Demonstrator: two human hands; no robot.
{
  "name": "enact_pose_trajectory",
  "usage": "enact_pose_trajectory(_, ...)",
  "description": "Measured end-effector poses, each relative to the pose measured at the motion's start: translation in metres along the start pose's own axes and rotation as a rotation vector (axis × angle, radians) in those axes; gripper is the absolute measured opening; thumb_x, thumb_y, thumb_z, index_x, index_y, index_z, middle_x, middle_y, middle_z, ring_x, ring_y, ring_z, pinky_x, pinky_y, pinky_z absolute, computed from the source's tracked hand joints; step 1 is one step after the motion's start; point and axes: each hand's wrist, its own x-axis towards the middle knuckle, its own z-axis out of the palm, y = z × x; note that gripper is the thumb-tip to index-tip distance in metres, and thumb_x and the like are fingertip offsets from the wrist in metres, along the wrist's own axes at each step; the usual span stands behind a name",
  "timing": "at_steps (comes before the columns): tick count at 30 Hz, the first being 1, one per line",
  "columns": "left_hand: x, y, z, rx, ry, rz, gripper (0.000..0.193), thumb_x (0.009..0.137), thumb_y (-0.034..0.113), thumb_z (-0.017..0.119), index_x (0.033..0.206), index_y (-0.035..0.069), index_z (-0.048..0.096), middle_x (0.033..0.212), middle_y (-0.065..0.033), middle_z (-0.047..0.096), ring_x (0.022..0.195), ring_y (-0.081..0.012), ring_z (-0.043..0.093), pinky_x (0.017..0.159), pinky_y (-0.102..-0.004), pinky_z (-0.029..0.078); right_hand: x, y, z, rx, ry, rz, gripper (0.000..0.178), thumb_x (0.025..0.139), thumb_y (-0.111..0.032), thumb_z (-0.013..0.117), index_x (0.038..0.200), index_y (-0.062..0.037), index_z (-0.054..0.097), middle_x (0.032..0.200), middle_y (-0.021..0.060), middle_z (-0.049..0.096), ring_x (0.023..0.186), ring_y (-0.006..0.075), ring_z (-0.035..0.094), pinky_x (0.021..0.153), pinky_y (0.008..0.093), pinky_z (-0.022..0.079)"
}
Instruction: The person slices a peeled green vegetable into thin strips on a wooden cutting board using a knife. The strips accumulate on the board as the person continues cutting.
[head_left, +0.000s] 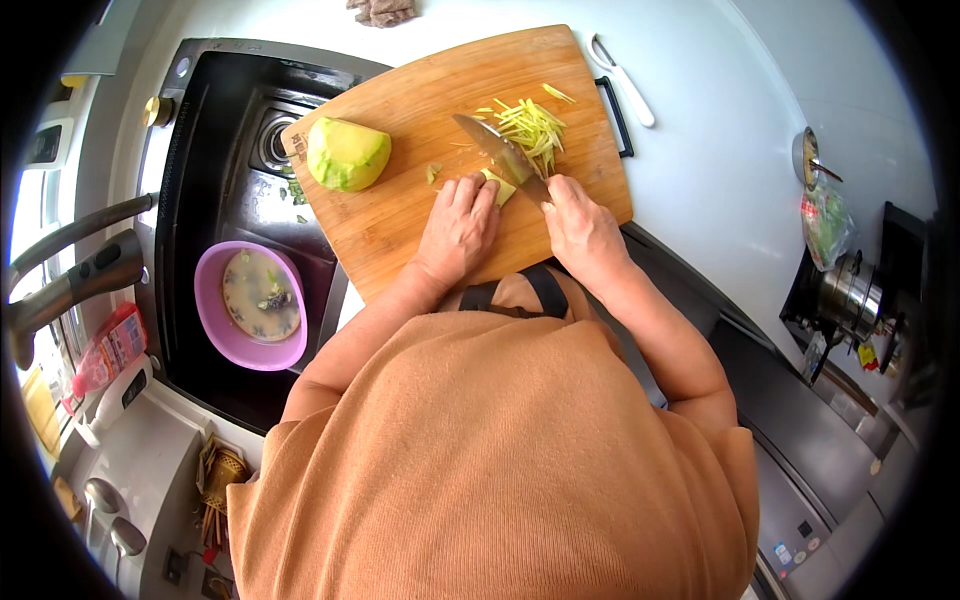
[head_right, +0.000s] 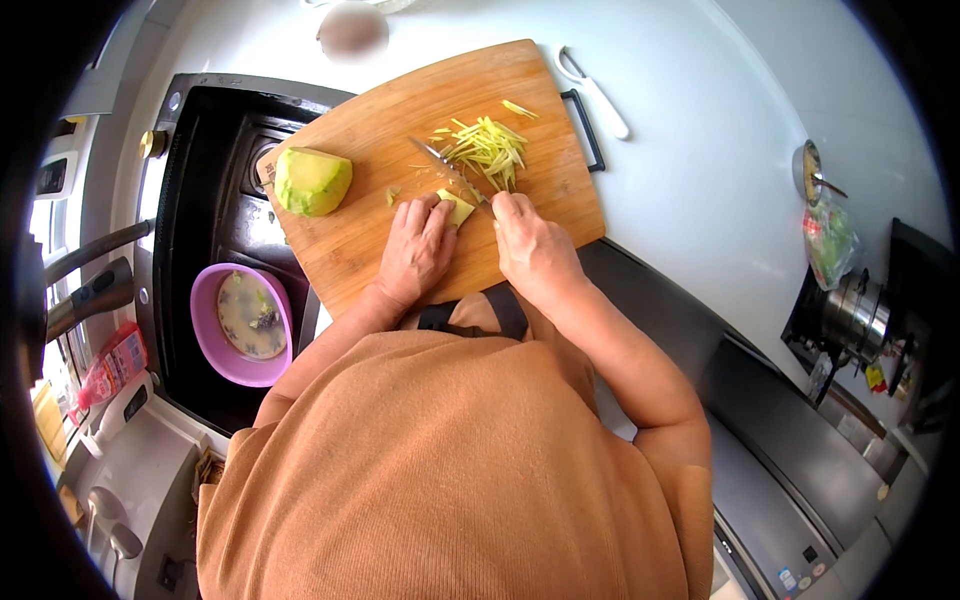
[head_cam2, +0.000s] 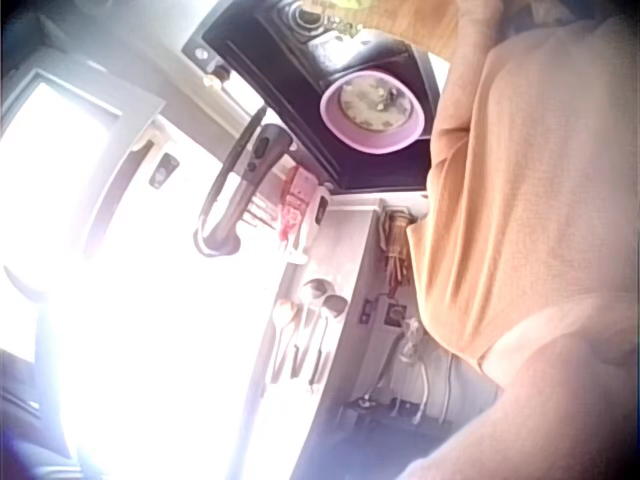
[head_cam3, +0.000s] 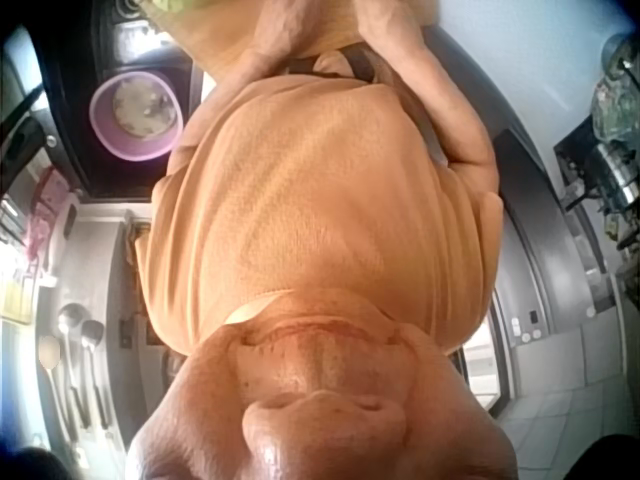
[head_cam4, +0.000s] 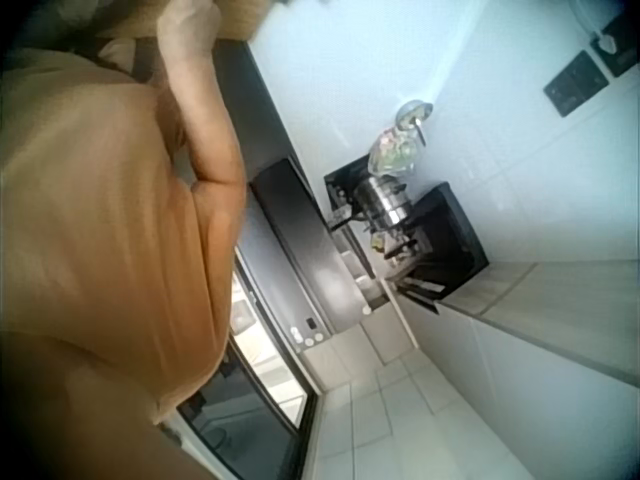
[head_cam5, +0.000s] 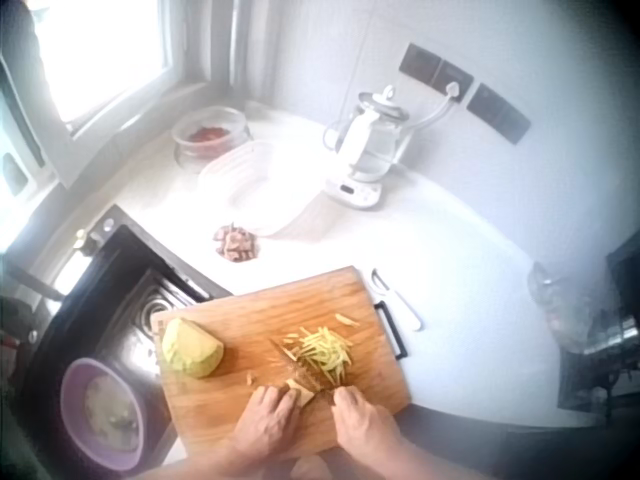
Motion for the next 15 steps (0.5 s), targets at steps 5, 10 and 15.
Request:
enact_pose_trajectory(5,-0.001,0.0,0.001,-0.009,0.002,-0.02,0.039,0.076,0.003,0.063,0.113,-0.003,0.053,0.107,-0.0199,0.051,0.093,-0.0345,0.049,0.084,-0.0407,0.043,-0.01,-0.005,-0.015,-0.095,-0.085,-0.086,0.018,0.084,0.001,0.053,0.098,-0.0037,0.042,0.091,0.0165,0.054,0.073,0.0389,0.062,0.06,0.0445,0.053)
enact_pose_trajectory(10,-0.002,-0.002,0.002,0.006,0.002,-0.007,0.037,0.076,0.003,0.063,0.111,-0.003,0.053,0.104,-0.0197,0.05,0.091,-0.0347,0.048,0.082,-0.0411,0.043,-0.015,-0.007,-0.023,-0.133,-0.128,-0.107,0.022,0.079,0.005,0.052,0.097,-0.0031,0.042,0.092,0.0165,0.053,0.073,0.0382,0.062,0.059,0.0456,0.054)
enact_pose_trajectory(15,-0.001,0.0,0.0,0.011,-0.004,0.001,0.037,0.077,0.004,0.063,0.112,-0.003,0.053,0.106,-0.0199,0.051,0.093,-0.0348,0.049,0.083,-0.0411,0.043,-0.007,-0.004,-0.013,-0.153,-0.145,-0.106,0.022,0.079,0.006,0.052,0.097,-0.0027,0.042,0.091,0.0167,0.053,0.073,0.038,0.063,0.059,0.0459,0.054)
